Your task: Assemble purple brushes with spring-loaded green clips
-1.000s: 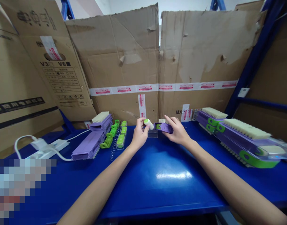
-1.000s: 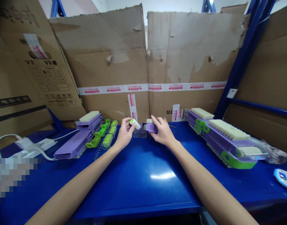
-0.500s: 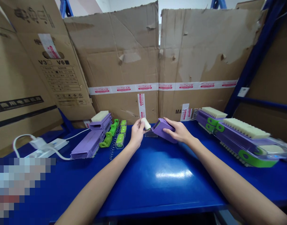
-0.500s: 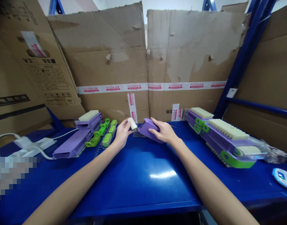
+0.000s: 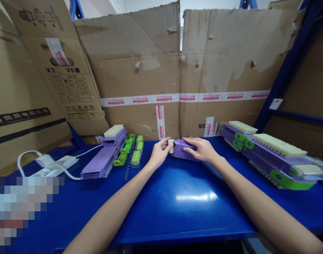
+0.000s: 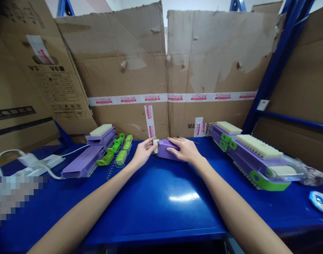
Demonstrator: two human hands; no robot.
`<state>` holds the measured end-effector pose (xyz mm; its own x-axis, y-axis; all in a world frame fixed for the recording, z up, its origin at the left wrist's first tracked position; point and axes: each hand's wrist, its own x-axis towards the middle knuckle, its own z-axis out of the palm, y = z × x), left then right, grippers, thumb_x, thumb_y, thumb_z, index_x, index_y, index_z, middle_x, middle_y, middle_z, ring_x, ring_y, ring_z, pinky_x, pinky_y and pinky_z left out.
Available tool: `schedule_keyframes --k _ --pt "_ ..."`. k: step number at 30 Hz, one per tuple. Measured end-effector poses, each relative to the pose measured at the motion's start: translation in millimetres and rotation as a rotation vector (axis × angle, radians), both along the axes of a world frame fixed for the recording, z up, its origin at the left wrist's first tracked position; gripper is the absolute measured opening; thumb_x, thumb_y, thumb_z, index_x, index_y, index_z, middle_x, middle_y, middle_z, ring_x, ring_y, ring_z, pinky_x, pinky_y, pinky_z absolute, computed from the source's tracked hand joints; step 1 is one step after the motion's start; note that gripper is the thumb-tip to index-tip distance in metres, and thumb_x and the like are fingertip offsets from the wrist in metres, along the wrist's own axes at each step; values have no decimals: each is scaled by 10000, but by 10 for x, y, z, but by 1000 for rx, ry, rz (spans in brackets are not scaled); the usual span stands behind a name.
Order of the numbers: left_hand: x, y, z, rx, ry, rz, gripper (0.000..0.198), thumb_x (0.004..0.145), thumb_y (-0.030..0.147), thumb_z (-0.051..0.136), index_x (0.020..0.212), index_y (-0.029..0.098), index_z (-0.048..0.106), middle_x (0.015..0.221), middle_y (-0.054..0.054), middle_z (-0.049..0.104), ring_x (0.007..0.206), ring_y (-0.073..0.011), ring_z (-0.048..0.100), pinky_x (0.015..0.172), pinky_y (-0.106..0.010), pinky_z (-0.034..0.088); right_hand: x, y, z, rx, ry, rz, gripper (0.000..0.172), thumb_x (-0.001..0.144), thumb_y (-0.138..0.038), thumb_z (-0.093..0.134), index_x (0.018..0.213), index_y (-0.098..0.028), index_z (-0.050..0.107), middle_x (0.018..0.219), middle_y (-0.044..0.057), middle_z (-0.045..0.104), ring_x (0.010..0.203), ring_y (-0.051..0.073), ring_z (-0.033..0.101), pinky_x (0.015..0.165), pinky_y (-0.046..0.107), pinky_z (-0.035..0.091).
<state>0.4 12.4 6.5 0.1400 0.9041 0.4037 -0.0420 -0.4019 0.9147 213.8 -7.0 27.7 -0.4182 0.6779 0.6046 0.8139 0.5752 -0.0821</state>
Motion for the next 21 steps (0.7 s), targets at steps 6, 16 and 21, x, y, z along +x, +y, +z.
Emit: schedule_keyframes --k 6,16,21 --pt "6 7 -72 16 97 -30 409 759 233 654 1143 119 577 1031 -126 699 940 -214 671 873 -380 526 45 21 -6 -30 -52 -24 485 850 -503 520 1254 -242 585 1154 73 668 997 265 652 823 386 526" --pt "6 6 -53 -40 42 -49 435 749 336 675 1111 127 558 1025 -134 692 921 -213 668 808 -348 540 63 62 -2 -82 24 13 457 850 -495 521 1182 -204 639 1080 90 698 930 255 677 793 348 523" --pt "-6 23 -23 -113 -29 -49 519 728 365 700 1156 116 546 1101 -163 666 993 -238 645 809 -347 539 89 74 22 -166 110 50 456 856 -492 509 1176 -198 647 1103 83 688 969 251 670 838 326 516"
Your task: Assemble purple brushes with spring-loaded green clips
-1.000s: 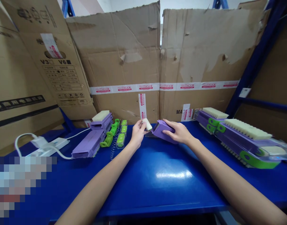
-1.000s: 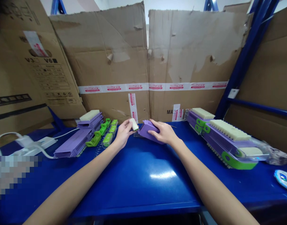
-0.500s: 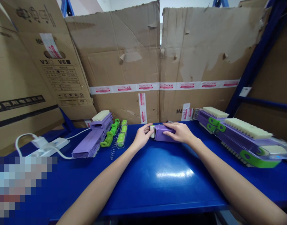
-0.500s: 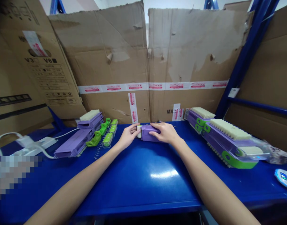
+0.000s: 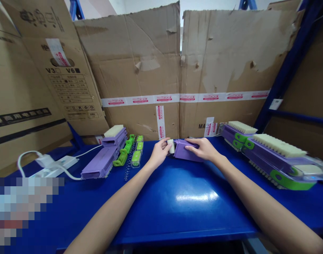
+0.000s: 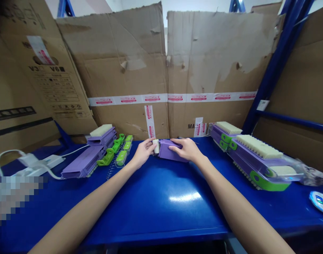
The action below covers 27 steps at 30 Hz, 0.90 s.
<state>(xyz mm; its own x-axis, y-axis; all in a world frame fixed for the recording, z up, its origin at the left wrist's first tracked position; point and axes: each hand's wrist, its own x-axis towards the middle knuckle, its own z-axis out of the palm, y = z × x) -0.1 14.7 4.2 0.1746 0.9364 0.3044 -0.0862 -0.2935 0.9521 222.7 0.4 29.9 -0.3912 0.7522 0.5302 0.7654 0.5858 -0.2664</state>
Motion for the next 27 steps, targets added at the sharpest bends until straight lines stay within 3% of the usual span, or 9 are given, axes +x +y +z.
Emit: schedule_keyframes --k 6,12,21,25,27 --pt "-2 -10 52 1 2 8 466 759 280 679 1177 115 555 1153 -154 651 1045 -229 626 876 -353 519 1 -8 28 -58 76 17 411 867 -476 489 1134 -224 673 1102 51 688 972 245 670 853 334 515" --pt "-13 -57 70 -70 25 -17 488 775 235 661 1230 116 532 1133 -149 660 992 -224 647 778 -329 558 -5 4 3 -51 81 -24 412 879 -476 466 1102 -213 691 1088 55 695 975 239 669 867 331 505" --pt "68 -186 88 -131 -45 24 755 575 244 830 1247 107 514 1082 -155 667 938 -251 653 693 -349 587 -27 6 -98 90 -36 -186 381 933 -412 384 1057 -226 692 1011 67 718 923 221 665 786 312 493" --pt "92 -204 81 -139 -66 70 794 531 240 853 1238 99 521 1072 -163 668 906 -241 657 680 -339 584 -58 -28 -143 236 -100 -180 466 921 -485 382 1171 -177 626 1028 110 691 953 238 619 763 326 488" --pt "86 -193 74 -122 -58 107 789 535 239 852 1240 94 528 1032 -161 680 882 -234 662 688 -339 581 -83 -53 -146 298 -180 -131 649 849 -608 440 1285 -136 531 1083 145 654 1007 275 568 780 362 479"
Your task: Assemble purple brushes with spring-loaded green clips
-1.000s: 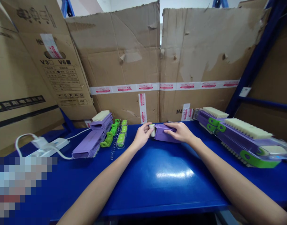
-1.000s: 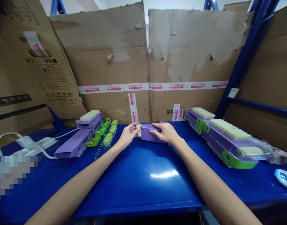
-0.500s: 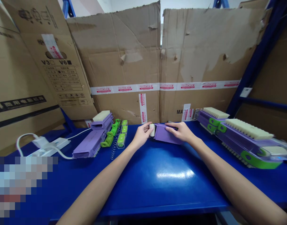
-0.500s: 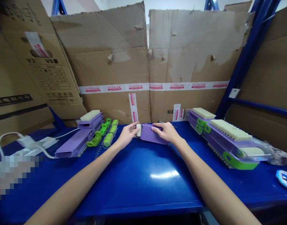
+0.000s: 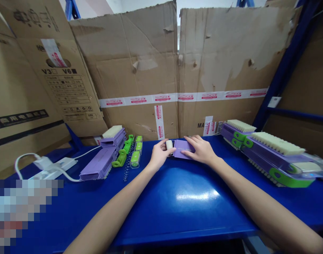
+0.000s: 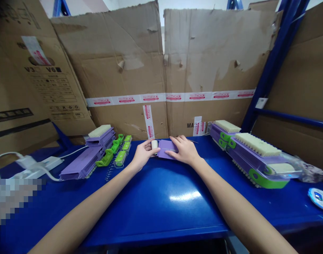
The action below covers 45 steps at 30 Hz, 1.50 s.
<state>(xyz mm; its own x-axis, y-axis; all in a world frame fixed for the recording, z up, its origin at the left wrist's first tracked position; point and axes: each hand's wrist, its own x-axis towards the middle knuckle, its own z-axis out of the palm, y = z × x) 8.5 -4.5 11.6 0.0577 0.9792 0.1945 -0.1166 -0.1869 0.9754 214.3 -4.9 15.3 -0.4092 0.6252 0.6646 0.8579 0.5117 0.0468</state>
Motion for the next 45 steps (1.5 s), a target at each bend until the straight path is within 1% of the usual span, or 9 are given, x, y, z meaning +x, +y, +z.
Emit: schedule_keyframes --k 2,4,10,17,24,32,36,42,45 --pt "-5 15 -9 17 14 24 767 551 234 842 1240 95 536 1017 -158 686 872 -233 665 691 -341 580 -38 -23 3 24 -107 36 892 745 -715 495 1374 -88 413 1144 184 605 1021 311 525 809 409 459" --pt "-3 25 -17 9 11 21 743 573 226 829 1245 103 537 1033 -155 686 880 -237 666 694 -347 581 -83 -38 1 35 -200 43 1011 695 -733 531 1414 -52 329 1178 210 561 1010 330 502 837 447 427" --pt "18 7 8 -6 -42 -53 672 640 219 782 1252 106 528 1096 -152 672 953 -246 652 760 -362 568 -135 -17 -75 110 -259 -23 824 798 -499 513 1423 -14 283 1165 225 521 979 323 465 792 433 383" --pt "-27 -8 101 -69 16 -85 531 677 204 729 1177 120 573 1041 -126 681 835 -198 660 712 -349 565 -128 6 -122 176 -240 -9 781 801 -485 495 1395 -2 342 1135 218 534 946 315 454 769 428 366" --pt "-77 12 163 -111 195 -173 505 707 230 709 1192 175 576 1023 -87 691 904 -211 650 741 -356 555 -145 -7 -93 134 -243 38 783 799 -487 490 1424 -50 314 1127 202 542 949 318 444 774 438 366" --pt "-129 -49 260 -124 268 -263 491 744 243 680 1217 191 560 1098 -109 662 974 -235 631 772 -417 554 -103 -13 -113 161 -243 62 752 807 -478 489 1410 -54 342 1126 196 549 949 305 455 774 418 353" --pt "-111 -47 247 -124 232 -309 481 740 245 690 1203 197 566 1109 -107 654 968 -225 634 805 -437 542 -74 -14 -141 183 -240 63 734 807 -455 492 1404 -51 351 1126 192 548 958 305 459 768 418 344" --pt "-136 -22 199 -81 177 -399 420 720 310 719 1106 178 621 1054 -96 666 890 -184 648 830 -398 527 -64 -18 -153 191 -220 63 743 811 -458 485 1426 -76 320 1113 184 552 942 304 457 756 417 341" --pt "-156 -11 193 -71 206 -397 417 703 320 731 1081 175 632 1020 -88 674 884 -184 647 828 -395 524 -65 -22 -150 198 -222 80 732 809 -457 485 1411 -64 347 1117 190 547 936 305 455 753 424 346"
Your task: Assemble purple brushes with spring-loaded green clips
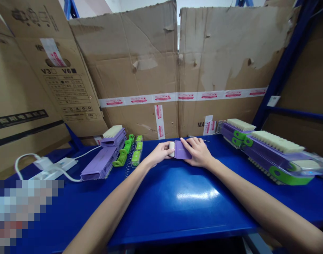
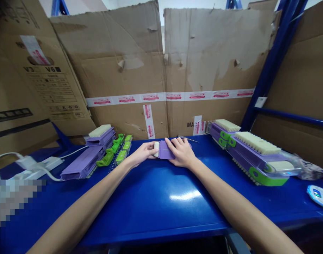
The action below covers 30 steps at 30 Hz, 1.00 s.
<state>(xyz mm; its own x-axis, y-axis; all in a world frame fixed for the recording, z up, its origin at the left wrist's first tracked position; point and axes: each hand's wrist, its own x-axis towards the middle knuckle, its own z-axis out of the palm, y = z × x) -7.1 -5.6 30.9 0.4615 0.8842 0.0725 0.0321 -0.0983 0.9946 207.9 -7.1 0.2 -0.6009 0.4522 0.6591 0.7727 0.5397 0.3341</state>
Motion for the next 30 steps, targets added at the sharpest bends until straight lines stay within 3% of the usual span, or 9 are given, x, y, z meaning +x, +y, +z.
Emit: schedule_keyframes --k 5,9,12,15,17,19,22,26,30 --pt "40 0 -11 20 14 17 475 706 322 725 1142 184 594 1101 -98 658 937 -210 641 808 -387 532 -22 9 18 -34 24 7 776 797 -469 495 1438 -77 299 1119 192 533 950 312 444 769 431 360" --pt "147 -46 -6 135 -42 201 601 671 294 751 1215 140 547 1146 -123 648 999 -227 627 850 -343 511 -43 44 30 -46 40 -39 793 795 -482 488 1447 -82 277 1131 184 530 954 309 441 776 422 360" --pt "145 -60 62 292 -128 505 501 756 387 660 1158 100 576 831 -83 701 781 -187 662 752 -296 519 -44 69 25 -17 60 -119 773 812 -493 460 1438 -72 290 1120 187 535 946 310 442 756 414 353" --pt "61 -23 113 411 -153 715 397 860 454 480 1046 123 596 546 9 572 523 -136 578 595 -263 497 -33 85 14 0 81 -177 758 822 -490 450 1438 -78 294 1097 186 538 940 312 441 744 411 349" --pt "14 22 72 479 -53 717 325 855 427 491 972 143 599 628 -14 599 595 -145 597 635 -273 498 -25 94 8 -1 95 -197 757 818 -481 458 1439 -80 293 1088 184 535 943 315 442 740 412 353" --pt "0 65 -37 562 134 693 278 810 388 571 956 154 604 816 -68 650 785 -185 629 776 -320 490 -19 102 5 -2 126 -214 766 814 -480 466 1442 -82 285 1084 183 532 946 318 447 741 412 362" --pt "11 108 -243 614 361 616 510 676 361 728 1120 173 562 1080 -123 627 1052 -264 572 944 -400 413 -10 110 8 -1 205 -224 791 813 -502 474 1459 -106 245 1087 183 529 951 327 464 748 420 389" --pt "-1 145 -405 467 413 541 659 589 280 797 1182 185 525 1013 -121 658 1039 -297 592 939 -418 407 3 106 30 -38 408 -191 856 793 -558 512 1469 -134 205 1092 180 530 961 337 505 754 436 446" --pt "-37 185 -411 443 449 534 467 623 204 761 1055 192 583 902 -94 688 932 -272 640 884 -382 438 19 114 40 -116 612 -149 898 758 -592 557 1460 -142 225 1132 179 536 1001 335 542 782 440 481"
